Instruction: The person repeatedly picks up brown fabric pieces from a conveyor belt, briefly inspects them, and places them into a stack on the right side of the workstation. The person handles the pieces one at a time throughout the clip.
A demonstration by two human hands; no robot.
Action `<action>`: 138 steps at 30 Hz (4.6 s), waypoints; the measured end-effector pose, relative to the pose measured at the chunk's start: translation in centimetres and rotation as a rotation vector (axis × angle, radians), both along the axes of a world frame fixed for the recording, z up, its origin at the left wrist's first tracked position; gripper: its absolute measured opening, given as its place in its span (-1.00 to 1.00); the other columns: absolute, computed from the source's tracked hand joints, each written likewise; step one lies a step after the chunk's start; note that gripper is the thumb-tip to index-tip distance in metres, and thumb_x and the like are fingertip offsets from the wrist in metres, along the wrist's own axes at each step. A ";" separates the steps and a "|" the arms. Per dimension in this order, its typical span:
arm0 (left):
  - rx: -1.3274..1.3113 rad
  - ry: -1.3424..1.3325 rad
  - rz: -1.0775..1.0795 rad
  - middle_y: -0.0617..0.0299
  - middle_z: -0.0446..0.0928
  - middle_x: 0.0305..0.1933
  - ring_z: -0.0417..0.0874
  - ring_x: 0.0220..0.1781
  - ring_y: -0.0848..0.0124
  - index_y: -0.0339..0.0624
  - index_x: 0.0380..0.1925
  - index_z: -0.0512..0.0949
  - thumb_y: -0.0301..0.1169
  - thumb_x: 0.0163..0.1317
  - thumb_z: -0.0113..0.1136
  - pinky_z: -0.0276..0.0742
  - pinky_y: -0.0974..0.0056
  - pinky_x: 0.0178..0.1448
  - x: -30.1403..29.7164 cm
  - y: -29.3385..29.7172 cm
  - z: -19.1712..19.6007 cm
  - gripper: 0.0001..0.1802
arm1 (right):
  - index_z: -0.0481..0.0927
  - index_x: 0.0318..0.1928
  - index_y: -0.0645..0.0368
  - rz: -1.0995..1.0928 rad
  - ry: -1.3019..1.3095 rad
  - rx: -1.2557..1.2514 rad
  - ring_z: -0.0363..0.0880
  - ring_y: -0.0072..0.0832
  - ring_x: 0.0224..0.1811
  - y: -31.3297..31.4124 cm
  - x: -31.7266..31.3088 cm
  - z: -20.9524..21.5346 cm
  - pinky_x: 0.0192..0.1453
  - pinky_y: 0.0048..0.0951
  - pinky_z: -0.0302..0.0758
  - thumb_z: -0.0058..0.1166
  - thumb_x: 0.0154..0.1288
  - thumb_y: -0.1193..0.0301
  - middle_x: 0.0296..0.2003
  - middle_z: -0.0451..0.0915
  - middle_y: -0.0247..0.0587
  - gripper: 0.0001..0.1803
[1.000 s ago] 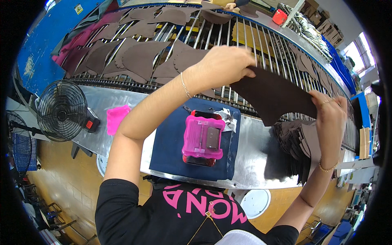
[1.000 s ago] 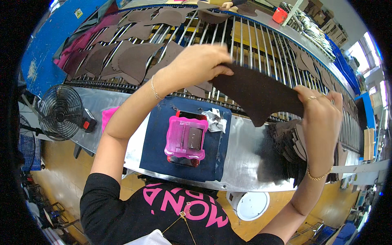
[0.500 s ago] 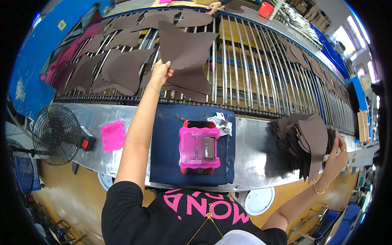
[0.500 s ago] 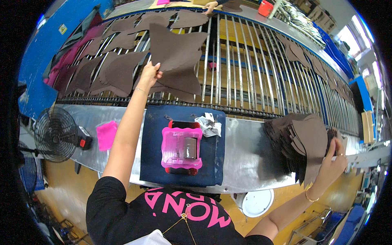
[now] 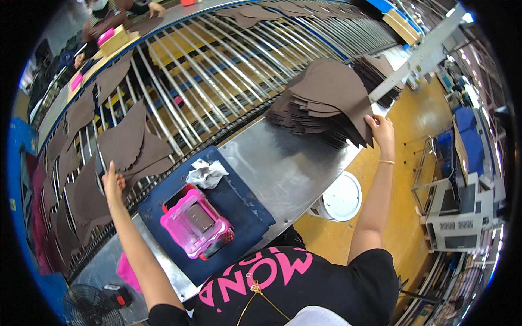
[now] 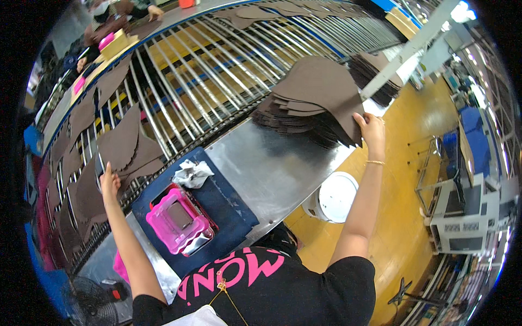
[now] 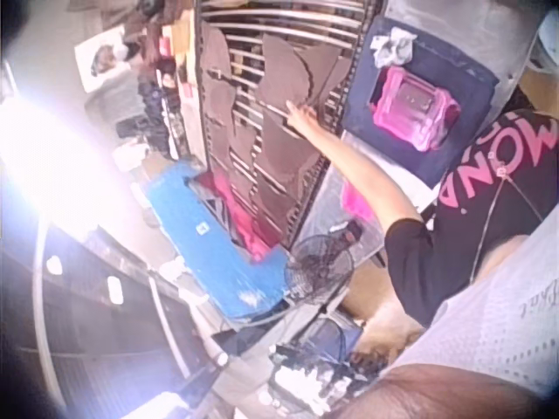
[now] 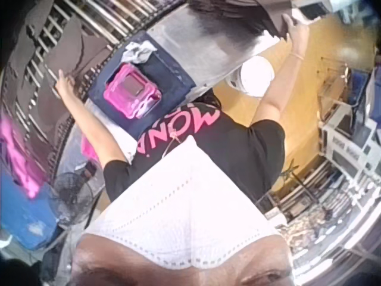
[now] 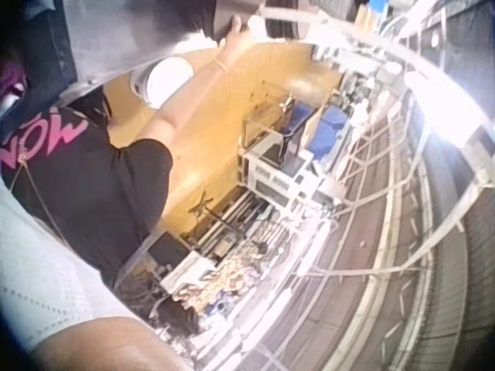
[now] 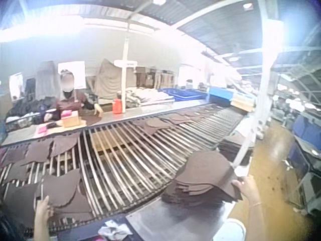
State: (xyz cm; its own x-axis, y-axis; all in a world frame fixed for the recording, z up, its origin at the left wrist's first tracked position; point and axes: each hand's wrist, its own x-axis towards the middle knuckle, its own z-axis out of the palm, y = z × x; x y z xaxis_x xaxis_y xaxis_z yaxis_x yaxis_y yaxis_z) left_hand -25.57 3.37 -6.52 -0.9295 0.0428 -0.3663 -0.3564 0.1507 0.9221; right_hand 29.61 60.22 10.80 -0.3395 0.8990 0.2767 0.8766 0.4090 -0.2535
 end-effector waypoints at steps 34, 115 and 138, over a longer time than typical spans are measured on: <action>0.100 0.823 -0.718 0.12 0.40 0.02 0.51 -0.01 0.33 -0.21 0.29 0.24 -0.21 0.13 0.34 0.52 0.26 -0.03 22.2 12.1 20.8 -0.23 | 0.43 0.12 0.29 0.783 0.738 -0.041 0.50 -0.53 -0.15 -15.9 -10.1 11.4 0.03 -0.52 0.40 -0.04 0.43 0.29 -0.11 0.59 -0.10 -0.61; -0.045 0.504 -0.361 0.38 0.34 -0.27 0.19 -0.62 0.76 -0.16 0.11 0.43 -0.44 0.31 0.14 0.06 0.59 -0.62 23.7 2.0 14.9 -0.64 | 0.62 -0.11 0.25 -0.135 -0.050 0.005 0.47 -0.12 0.09 1.8 -1.9 -0.8 0.13 -0.18 0.42 0.22 0.08 -0.07 -0.04 0.56 0.06 -0.38; 0.205 0.465 -0.222 0.18 0.61 -0.30 0.65 -0.53 0.43 -0.35 -0.15 0.50 -0.35 0.32 0.12 0.55 0.48 -0.54 27.0 -2.1 21.3 -0.74 | 0.39 -0.10 0.33 1.320 0.567 -0.247 0.06 -0.52 -0.53 -27.8 -19.8 5.5 -0.46 -0.52 0.18 0.26 0.18 0.43 -0.51 0.12 -0.38 -0.62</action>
State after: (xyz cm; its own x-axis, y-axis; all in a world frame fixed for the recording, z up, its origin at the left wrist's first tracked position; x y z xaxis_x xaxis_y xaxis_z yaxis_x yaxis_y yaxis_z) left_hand 1.39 1.24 14.77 -0.9518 0.2835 0.1174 0.1155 -0.0234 0.9930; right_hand 9.83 32.45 16.34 -0.8393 0.0699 0.5391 -0.3336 0.7168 -0.6123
